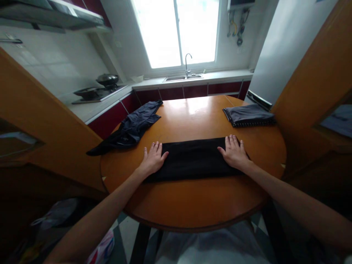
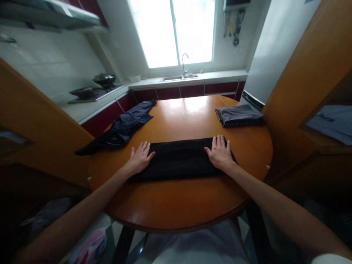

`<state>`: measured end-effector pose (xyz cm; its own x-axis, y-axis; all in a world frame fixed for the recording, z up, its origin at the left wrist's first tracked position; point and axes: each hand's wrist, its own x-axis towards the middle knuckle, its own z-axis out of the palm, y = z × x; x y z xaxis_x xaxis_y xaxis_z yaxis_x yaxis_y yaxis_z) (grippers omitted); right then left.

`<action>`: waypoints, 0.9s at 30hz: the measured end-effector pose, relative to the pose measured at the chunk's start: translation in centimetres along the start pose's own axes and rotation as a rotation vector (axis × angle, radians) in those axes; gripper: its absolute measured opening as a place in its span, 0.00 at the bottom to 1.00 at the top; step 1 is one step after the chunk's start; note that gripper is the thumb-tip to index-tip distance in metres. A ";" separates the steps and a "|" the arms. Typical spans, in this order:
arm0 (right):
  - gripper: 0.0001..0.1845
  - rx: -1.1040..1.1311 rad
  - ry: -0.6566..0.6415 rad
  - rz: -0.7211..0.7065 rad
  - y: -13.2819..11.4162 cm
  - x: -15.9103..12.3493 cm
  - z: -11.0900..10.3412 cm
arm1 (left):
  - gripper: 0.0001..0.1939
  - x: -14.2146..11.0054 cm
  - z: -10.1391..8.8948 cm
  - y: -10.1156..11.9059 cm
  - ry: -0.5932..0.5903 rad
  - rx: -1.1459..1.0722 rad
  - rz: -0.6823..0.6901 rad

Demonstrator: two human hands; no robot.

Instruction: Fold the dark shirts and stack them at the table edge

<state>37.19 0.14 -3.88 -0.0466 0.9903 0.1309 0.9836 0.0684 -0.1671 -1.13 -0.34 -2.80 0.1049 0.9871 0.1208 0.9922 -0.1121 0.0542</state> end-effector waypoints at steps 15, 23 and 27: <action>0.34 0.095 0.008 -0.387 -8.1 -4.2 0.7 | 0.31 -1.6 1.3 10.3 0.018 -0.030 0.578; 0.33 0.099 -0.010 -0.391 -8.3 -4.1 0.5 | 0.31 -1.5 1.1 10.6 0.016 -0.043 0.573; 0.33 0.104 -0.014 -0.386 -8.3 -4.1 0.3 | 0.32 -1.5 0.9 10.7 -0.028 -0.030 0.558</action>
<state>29.18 -4.47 -3.37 -0.4126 0.8908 0.1904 0.8703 0.4472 -0.2064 9.38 -2.90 -3.30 0.6155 0.7799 0.1133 0.7836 -0.6210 0.0181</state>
